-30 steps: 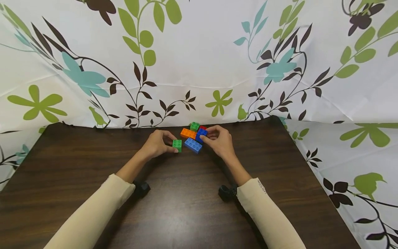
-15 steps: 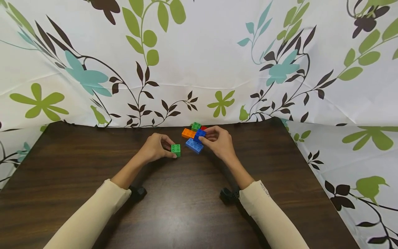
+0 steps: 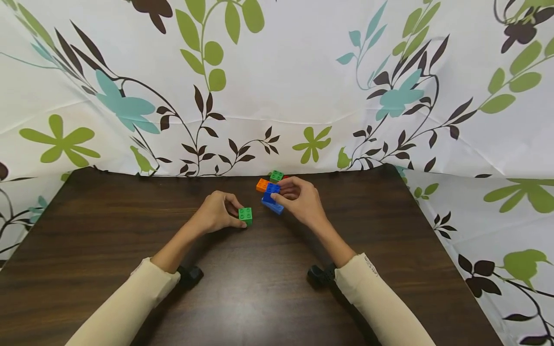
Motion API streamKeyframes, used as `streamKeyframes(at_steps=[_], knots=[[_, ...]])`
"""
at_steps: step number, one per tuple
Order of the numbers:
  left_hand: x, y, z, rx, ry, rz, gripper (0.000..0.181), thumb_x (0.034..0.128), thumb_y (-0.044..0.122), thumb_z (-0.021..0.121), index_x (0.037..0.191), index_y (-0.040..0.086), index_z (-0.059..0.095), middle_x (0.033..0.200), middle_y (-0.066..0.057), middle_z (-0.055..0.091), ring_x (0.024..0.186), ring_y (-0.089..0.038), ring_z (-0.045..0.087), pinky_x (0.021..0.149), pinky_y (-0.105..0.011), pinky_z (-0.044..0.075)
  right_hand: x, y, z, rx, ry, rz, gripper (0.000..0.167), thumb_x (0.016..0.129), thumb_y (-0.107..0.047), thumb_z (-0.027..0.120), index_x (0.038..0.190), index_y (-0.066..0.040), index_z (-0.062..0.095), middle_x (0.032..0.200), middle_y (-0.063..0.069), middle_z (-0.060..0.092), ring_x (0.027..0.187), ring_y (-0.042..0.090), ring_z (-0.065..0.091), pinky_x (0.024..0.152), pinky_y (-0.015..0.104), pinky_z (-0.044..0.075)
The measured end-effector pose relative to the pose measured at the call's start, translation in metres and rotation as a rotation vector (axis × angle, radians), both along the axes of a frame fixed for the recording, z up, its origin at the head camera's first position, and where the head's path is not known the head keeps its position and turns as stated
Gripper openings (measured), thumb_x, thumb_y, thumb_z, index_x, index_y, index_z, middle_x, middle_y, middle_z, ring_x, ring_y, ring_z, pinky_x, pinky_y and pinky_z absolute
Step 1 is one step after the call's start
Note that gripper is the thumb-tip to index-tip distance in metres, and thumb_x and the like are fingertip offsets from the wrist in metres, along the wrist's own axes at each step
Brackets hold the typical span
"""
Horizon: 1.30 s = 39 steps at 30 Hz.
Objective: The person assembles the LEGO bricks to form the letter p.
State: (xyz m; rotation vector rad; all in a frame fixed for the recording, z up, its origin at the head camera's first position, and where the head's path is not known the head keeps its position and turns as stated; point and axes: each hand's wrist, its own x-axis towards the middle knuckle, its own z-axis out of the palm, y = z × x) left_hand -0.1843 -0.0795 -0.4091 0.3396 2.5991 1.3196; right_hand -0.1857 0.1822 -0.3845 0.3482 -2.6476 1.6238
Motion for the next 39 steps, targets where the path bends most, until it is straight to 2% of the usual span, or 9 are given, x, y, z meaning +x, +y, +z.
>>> streamKeyframes(at_steps=[7,15,22,30,39], knots=[[0.004,0.001,0.001,-0.004,0.026,-0.005,0.031,0.0653,0.005,0.102,0.088,0.006,0.081,0.082,-0.008,0.079,0.076,-0.014,0.071,0.075,-0.029,0.061,0.003,-0.007,0.001,-0.039,-0.012,0.054,0.032,0.096,-0.011,0.081,0.123,0.003,0.072,0.125,0.023,0.075,0.11,0.034,0.076,0.092,0.023,0.063],[0.004,0.0,0.001,-0.014,0.028,-0.014,0.029,0.0659,0.006,0.102,0.086,0.005,0.08,0.08,-0.008,0.078,0.075,-0.014,0.07,0.071,-0.028,0.06,0.006,-0.018,0.002,-0.058,-0.033,0.111,0.033,0.096,-0.008,0.081,0.126,0.004,0.071,0.128,0.023,0.074,0.11,0.035,0.076,0.095,0.029,0.063],[0.002,0.001,0.001,-0.048,0.04,-0.035,0.029,0.0655,0.009,0.103,0.084,0.008,0.08,0.078,-0.006,0.077,0.075,-0.016,0.068,0.07,-0.027,0.056,0.008,-0.024,0.002,-0.063,-0.055,0.134,0.032,0.097,-0.009,0.08,0.126,0.003,0.072,0.127,0.022,0.074,0.11,0.033,0.075,0.094,0.027,0.063],[-0.001,0.002,0.0,-0.054,0.03,-0.048,0.03,0.0662,0.009,0.103,0.085,0.006,0.08,0.078,-0.006,0.077,0.075,-0.015,0.071,0.069,-0.027,0.058,0.009,-0.03,-0.003,-0.075,-0.078,0.189,0.032,0.098,-0.009,0.079,0.126,0.003,0.072,0.128,0.022,0.073,0.111,0.032,0.074,0.096,0.027,0.062],[-0.002,0.001,0.002,-0.076,0.001,-0.058,0.032,0.0682,0.008,0.101,0.086,0.004,0.076,0.079,-0.007,0.076,0.075,-0.016,0.07,0.068,-0.026,0.057,0.01,-0.036,-0.005,-0.083,-0.121,0.21,0.032,0.097,-0.009,0.079,0.126,0.003,0.072,0.127,0.021,0.073,0.111,0.029,0.073,0.097,0.028,0.062]])
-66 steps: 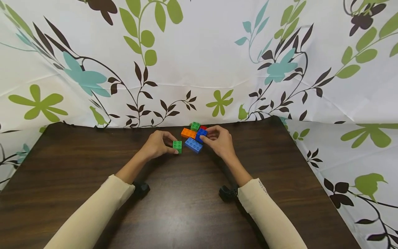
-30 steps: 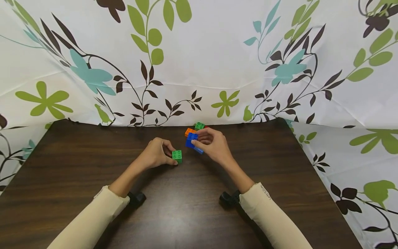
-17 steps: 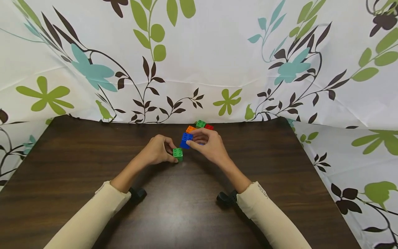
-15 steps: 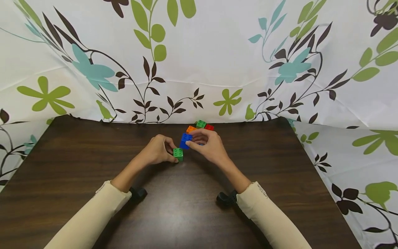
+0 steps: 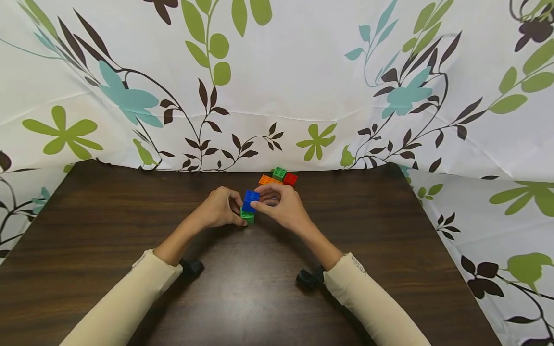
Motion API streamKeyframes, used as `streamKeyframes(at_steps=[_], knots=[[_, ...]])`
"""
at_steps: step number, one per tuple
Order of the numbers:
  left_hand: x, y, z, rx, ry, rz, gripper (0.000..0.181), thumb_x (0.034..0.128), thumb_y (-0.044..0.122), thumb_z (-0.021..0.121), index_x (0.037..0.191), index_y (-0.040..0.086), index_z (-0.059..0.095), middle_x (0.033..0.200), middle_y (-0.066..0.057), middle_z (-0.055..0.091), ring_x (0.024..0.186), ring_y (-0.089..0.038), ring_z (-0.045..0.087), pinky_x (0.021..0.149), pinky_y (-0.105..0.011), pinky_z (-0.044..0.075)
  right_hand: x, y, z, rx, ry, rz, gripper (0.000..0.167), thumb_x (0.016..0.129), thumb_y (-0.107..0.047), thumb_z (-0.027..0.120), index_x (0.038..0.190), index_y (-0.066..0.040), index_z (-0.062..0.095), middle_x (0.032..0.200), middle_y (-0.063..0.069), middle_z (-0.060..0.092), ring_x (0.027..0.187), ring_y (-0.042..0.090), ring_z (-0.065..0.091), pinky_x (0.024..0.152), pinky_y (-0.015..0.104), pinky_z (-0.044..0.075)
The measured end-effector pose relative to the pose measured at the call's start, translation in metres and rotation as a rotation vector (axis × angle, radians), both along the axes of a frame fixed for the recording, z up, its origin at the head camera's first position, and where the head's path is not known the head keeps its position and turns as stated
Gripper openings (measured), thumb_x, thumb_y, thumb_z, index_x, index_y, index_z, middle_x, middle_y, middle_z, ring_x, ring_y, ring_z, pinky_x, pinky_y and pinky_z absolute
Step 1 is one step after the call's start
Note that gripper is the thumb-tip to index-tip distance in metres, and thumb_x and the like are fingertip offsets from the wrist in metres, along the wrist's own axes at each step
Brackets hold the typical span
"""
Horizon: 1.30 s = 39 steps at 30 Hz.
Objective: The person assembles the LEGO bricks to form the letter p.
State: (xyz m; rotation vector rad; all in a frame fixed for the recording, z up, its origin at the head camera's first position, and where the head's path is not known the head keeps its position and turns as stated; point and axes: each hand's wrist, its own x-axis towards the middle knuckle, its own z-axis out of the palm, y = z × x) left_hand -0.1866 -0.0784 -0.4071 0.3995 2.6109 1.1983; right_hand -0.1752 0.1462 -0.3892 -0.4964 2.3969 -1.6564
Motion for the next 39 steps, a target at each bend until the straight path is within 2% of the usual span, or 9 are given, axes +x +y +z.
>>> streamKeyframes(at_steps=[7,14,21,29,39], knots=[[-0.0008,-0.0007,-0.0013,0.024,-0.008,-0.007,0.032,0.0682,0.007,0.101,0.083,0.005,0.073,0.079,-0.008,0.076,0.074,-0.015,0.07,0.068,-0.025,0.057,0.001,-0.0013,-0.0017,0.008,-0.015,0.031,0.032,0.098,-0.008,0.077,0.128,0.004,0.071,0.129,0.022,0.072,0.112,0.031,0.073,0.097,0.029,0.062],[-0.0006,-0.0026,-0.0027,0.049,-0.038,-0.016,0.031,0.0683,0.005,0.099,0.082,0.004,0.071,0.079,-0.008,0.075,0.075,-0.016,0.069,0.066,-0.024,0.056,0.0021,-0.0011,-0.0047,0.016,0.01,0.06,0.03,0.098,-0.008,0.078,0.127,0.001,0.074,0.126,0.02,0.075,0.108,0.03,0.074,0.097,0.03,0.063],[-0.0012,-0.003,-0.001,0.04,-0.064,-0.013,0.03,0.0693,0.006,0.099,0.083,0.004,0.072,0.081,-0.008,0.076,0.077,-0.017,0.07,0.068,-0.025,0.057,0.0007,-0.0012,-0.0061,0.003,0.016,0.079,0.03,0.097,-0.008,0.08,0.125,0.0,0.075,0.123,0.018,0.077,0.106,0.026,0.074,0.095,0.028,0.063],[-0.0023,-0.0038,-0.0002,0.032,-0.079,0.005,0.03,0.0686,0.007,0.1,0.083,0.005,0.074,0.082,-0.008,0.077,0.078,-0.017,0.071,0.069,-0.025,0.058,-0.0032,-0.0022,-0.0067,0.021,-0.018,0.086,0.03,0.095,-0.008,0.082,0.124,-0.001,0.076,0.123,0.016,0.076,0.107,0.025,0.074,0.096,0.029,0.063],[-0.004,-0.0018,0.0007,0.009,-0.098,-0.01,0.028,0.0706,0.008,0.1,0.083,0.005,0.075,0.085,-0.007,0.078,0.08,-0.017,0.071,0.072,-0.026,0.059,-0.0043,-0.0042,-0.0067,0.047,-0.022,0.09,0.033,0.093,-0.008,0.084,0.124,0.0,0.076,0.123,0.018,0.075,0.107,0.025,0.073,0.097,0.033,0.063]])
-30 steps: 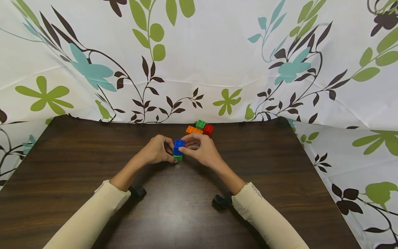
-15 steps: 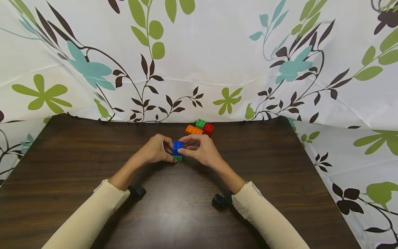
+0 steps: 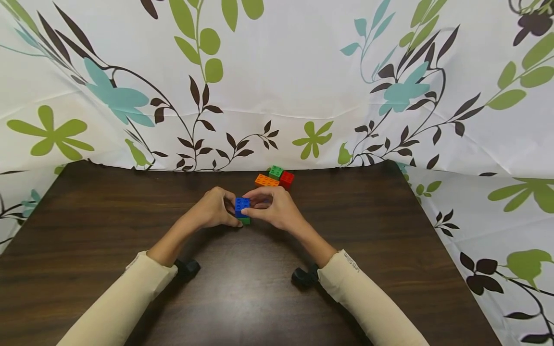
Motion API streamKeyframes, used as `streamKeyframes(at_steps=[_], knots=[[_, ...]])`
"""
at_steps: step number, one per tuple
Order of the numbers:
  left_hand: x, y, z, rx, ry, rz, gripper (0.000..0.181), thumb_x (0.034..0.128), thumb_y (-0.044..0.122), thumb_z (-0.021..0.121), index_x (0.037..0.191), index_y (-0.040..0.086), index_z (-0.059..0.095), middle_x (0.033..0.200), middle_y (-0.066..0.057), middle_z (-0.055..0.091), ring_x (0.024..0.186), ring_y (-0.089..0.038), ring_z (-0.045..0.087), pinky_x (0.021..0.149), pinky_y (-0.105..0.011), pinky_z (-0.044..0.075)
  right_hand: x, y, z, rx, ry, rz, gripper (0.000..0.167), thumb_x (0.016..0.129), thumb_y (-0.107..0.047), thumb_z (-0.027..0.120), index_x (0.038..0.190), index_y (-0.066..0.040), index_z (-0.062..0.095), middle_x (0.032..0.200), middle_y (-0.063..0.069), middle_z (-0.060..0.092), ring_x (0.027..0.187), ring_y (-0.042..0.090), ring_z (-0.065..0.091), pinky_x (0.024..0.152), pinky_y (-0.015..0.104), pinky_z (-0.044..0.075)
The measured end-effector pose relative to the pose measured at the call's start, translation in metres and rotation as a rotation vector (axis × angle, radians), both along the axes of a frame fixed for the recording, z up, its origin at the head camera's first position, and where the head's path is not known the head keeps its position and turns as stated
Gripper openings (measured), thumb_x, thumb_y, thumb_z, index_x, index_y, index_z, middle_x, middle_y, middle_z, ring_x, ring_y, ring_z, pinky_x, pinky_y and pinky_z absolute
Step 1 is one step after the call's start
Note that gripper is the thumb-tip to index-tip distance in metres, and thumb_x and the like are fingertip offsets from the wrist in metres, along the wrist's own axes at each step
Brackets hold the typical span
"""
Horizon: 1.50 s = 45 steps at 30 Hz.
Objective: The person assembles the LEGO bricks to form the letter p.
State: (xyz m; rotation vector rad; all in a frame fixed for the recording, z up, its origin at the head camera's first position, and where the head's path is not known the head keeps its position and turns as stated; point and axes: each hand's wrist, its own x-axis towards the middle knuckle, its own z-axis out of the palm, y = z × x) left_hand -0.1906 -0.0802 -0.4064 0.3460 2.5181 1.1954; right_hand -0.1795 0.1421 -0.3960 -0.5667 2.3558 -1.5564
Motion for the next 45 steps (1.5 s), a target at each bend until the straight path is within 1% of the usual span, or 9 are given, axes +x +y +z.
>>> streamKeyframes(at_steps=[9,16,25,29,32,35,38,42,45], knots=[[-0.001,0.002,-0.004,-0.034,0.045,-0.021,0.028,0.0693,0.006,0.099,0.077,0.007,0.072,0.08,-0.005,0.075,0.078,-0.016,0.068,0.07,-0.025,0.056,0.001,0.0,-0.004,-0.043,-0.029,-0.02,0.032,0.092,-0.007,0.085,0.122,-0.001,0.077,0.123,0.016,0.075,0.107,0.024,0.073,0.096,0.031,0.064],[0.002,0.003,0.0,-0.039,0.05,-0.035,0.029,0.07,0.003,0.098,0.079,0.008,0.071,0.08,-0.005,0.072,0.077,-0.017,0.066,0.068,-0.026,0.054,0.0,-0.001,-0.007,-0.093,-0.065,-0.027,0.032,0.091,-0.008,0.085,0.122,-0.002,0.078,0.122,0.016,0.075,0.108,0.025,0.071,0.097,0.031,0.063],[0.003,0.005,0.002,-0.061,0.077,-0.054,0.03,0.073,0.003,0.097,0.093,0.003,0.075,0.083,-0.006,0.072,0.08,-0.017,0.065,0.071,-0.027,0.055,0.0,-0.002,-0.008,-0.128,-0.097,-0.03,0.033,0.091,-0.007,0.084,0.123,0.0,0.077,0.12,0.017,0.075,0.107,0.025,0.071,0.095,0.029,0.063],[0.003,0.008,0.003,-0.088,0.08,-0.055,0.033,0.0728,0.004,0.097,0.098,0.0,0.075,0.085,-0.008,0.073,0.079,-0.018,0.064,0.073,-0.031,0.057,-0.001,-0.002,-0.008,-0.125,-0.107,-0.035,0.032,0.091,-0.006,0.084,0.122,0.0,0.077,0.119,0.017,0.075,0.106,0.025,0.071,0.094,0.027,0.063],[0.004,0.01,0.004,-0.115,0.08,-0.052,0.039,0.073,0.005,0.097,0.106,-0.002,0.077,0.093,-0.01,0.076,0.085,-0.021,0.066,0.081,-0.037,0.061,0.0,-0.001,-0.008,-0.102,-0.082,-0.037,0.032,0.092,-0.008,0.084,0.122,-0.002,0.077,0.119,0.015,0.076,0.104,0.025,0.071,0.094,0.029,0.063],[0.005,0.012,0.004,-0.138,0.069,-0.036,0.048,0.0743,0.006,0.097,0.116,-0.005,0.076,0.106,-0.014,0.078,0.094,-0.023,0.069,0.09,-0.041,0.064,0.002,-0.001,-0.008,-0.069,-0.046,-0.043,0.031,0.091,-0.012,0.085,0.121,-0.006,0.078,0.118,0.012,0.077,0.104,0.024,0.072,0.093,0.032,0.062],[0.008,0.015,0.007,-0.161,0.067,-0.03,0.049,0.075,0.004,0.096,0.118,-0.005,0.075,0.109,-0.016,0.079,0.095,-0.024,0.072,0.091,-0.043,0.065,0.003,0.0,-0.007,-0.06,-0.034,-0.05,0.029,0.091,-0.012,0.086,0.119,-0.008,0.079,0.117,0.01,0.078,0.104,0.025,0.073,0.091,0.035,0.061],[0.011,0.018,0.011,-0.192,0.088,-0.022,0.041,0.0737,0.002,0.096,0.109,-0.002,0.076,0.097,-0.013,0.078,0.085,-0.023,0.072,0.084,-0.042,0.065,0.002,0.002,-0.006,-0.105,-0.045,-0.057,0.03,0.093,-0.009,0.084,0.121,-0.003,0.077,0.121,0.016,0.077,0.104,0.026,0.074,0.089,0.031,0.061],[0.013,0.019,0.012,-0.208,0.088,-0.005,0.04,0.0737,0.003,0.096,0.108,-0.001,0.076,0.095,-0.012,0.077,0.084,-0.024,0.072,0.082,-0.043,0.064,-0.001,0.007,-0.005,-0.14,-0.052,-0.071,0.033,0.095,-0.007,0.081,0.125,0.003,0.074,0.128,0.023,0.074,0.105,0.023,0.075,0.088,0.026,0.062]])
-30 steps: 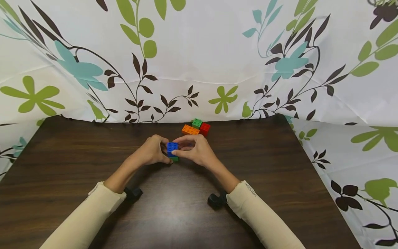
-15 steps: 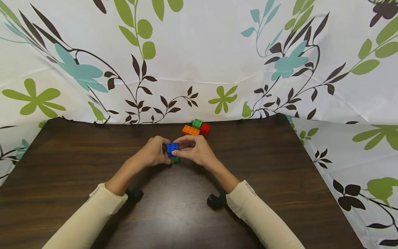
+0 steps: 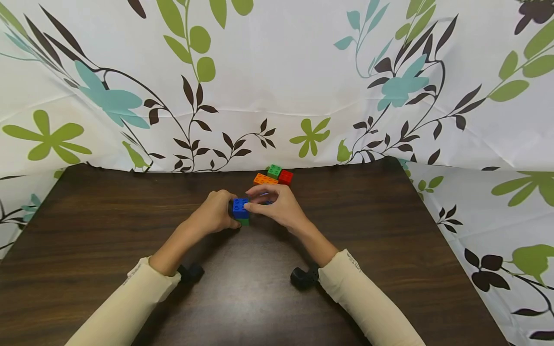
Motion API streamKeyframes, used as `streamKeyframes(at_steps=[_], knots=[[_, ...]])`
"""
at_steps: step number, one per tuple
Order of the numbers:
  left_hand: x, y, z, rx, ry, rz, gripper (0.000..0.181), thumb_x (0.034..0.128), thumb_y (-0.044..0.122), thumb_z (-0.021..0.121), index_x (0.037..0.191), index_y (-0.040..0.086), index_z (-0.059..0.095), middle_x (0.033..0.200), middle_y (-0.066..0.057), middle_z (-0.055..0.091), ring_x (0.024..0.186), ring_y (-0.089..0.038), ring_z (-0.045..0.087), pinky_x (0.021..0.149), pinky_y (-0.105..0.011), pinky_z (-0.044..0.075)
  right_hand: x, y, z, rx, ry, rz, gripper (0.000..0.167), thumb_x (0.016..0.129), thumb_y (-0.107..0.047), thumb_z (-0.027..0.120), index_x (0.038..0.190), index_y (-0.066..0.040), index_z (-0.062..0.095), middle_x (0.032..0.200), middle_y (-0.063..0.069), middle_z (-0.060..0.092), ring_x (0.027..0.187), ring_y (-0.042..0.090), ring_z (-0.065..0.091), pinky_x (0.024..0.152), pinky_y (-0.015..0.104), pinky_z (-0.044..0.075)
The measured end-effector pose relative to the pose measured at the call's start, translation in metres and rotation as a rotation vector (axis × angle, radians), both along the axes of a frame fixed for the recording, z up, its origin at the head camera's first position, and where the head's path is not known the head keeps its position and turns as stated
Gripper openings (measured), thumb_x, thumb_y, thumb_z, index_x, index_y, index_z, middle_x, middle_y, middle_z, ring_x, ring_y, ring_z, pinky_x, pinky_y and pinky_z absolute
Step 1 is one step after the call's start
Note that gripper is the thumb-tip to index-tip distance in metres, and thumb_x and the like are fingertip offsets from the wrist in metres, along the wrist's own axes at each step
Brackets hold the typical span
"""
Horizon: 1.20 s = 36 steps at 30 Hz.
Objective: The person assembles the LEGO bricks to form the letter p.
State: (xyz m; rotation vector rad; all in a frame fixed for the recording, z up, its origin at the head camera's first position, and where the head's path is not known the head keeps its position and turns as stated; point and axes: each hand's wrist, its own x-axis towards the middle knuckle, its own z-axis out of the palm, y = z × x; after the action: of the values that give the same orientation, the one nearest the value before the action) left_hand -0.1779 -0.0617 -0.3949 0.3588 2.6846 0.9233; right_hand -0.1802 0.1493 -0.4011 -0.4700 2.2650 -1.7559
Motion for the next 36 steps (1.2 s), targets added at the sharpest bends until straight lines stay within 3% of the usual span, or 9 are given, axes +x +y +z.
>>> streamKeyframes(at_steps=[6,9,15,20,25,29,36], knots=[[0.005,-0.001,-0.001,-0.035,-0.011,0.009,0.053,0.0793,0.006,0.095,0.125,-0.004,0.071,0.112,-0.017,0.078,0.101,-0.028,0.075,0.094,-0.046,0.064,-0.008,0.016,0.003,-0.023,-0.026,-0.042,0.037,0.096,-0.004,0.079,0.129,0.009,0.069,0.13,0.031,0.071,0.1,0.016,0.076,0.087,0.035,0.065],[0.008,-0.002,-0.001,-0.054,0.001,0.005,0.061,0.0807,0.011,0.096,0.132,-0.005,0.067,0.121,-0.019,0.076,0.111,-0.032,0.074,0.099,-0.048,0.062,-0.011,0.025,0.006,-0.016,-0.026,-0.07,0.038,0.096,-0.005,0.078,0.13,0.009,0.068,0.13,0.031,0.071,0.099,0.015,0.076,0.087,0.033,0.065],[0.013,-0.007,0.005,0.02,0.031,-0.016,0.066,0.0806,0.017,0.097,0.137,0.0,0.065,0.134,-0.021,0.072,0.12,-0.034,0.07,0.106,-0.052,0.058,-0.018,0.039,0.008,0.006,-0.024,-0.123,0.039,0.097,-0.007,0.079,0.131,0.008,0.068,0.129,0.03,0.07,0.095,0.014,0.073,0.084,0.028,0.065],[0.015,-0.012,0.012,0.13,0.103,-0.03,0.059,0.0832,0.02,0.095,0.134,0.005,0.069,0.131,-0.016,0.074,0.118,-0.034,0.068,0.102,-0.052,0.058,-0.023,0.046,0.007,-0.008,-0.049,-0.149,0.039,0.097,-0.006,0.079,0.131,0.008,0.068,0.132,0.03,0.069,0.094,0.014,0.074,0.089,0.039,0.066],[0.015,-0.013,0.015,0.181,0.158,-0.04,0.046,0.0853,0.021,0.094,0.125,0.008,0.075,0.126,-0.012,0.077,0.118,-0.034,0.07,0.104,-0.051,0.056,-0.027,0.051,0.005,-0.002,-0.059,-0.175,0.038,0.096,-0.007,0.08,0.13,0.007,0.069,0.133,0.028,0.07,0.096,0.014,0.075,0.091,0.044,0.065],[0.013,-0.013,0.014,0.215,0.14,-0.035,0.039,0.0875,0.019,0.091,0.122,0.01,0.077,0.124,-0.012,0.078,0.119,-0.035,0.07,0.106,-0.052,0.056,-0.027,0.053,0.002,0.031,-0.071,-0.185,0.038,0.096,-0.009,0.081,0.129,0.006,0.07,0.132,0.026,0.071,0.096,0.015,0.074,0.091,0.044,0.065],[0.011,-0.015,0.01,0.261,0.096,-0.022,0.038,0.0883,0.017,0.091,0.123,0.01,0.077,0.121,-0.011,0.079,0.116,-0.033,0.071,0.105,-0.052,0.058,-0.027,0.055,-0.004,0.069,-0.084,-0.184,0.036,0.096,-0.01,0.082,0.128,0.004,0.071,0.13,0.026,0.073,0.093,0.018,0.075,0.084,0.034,0.066]])
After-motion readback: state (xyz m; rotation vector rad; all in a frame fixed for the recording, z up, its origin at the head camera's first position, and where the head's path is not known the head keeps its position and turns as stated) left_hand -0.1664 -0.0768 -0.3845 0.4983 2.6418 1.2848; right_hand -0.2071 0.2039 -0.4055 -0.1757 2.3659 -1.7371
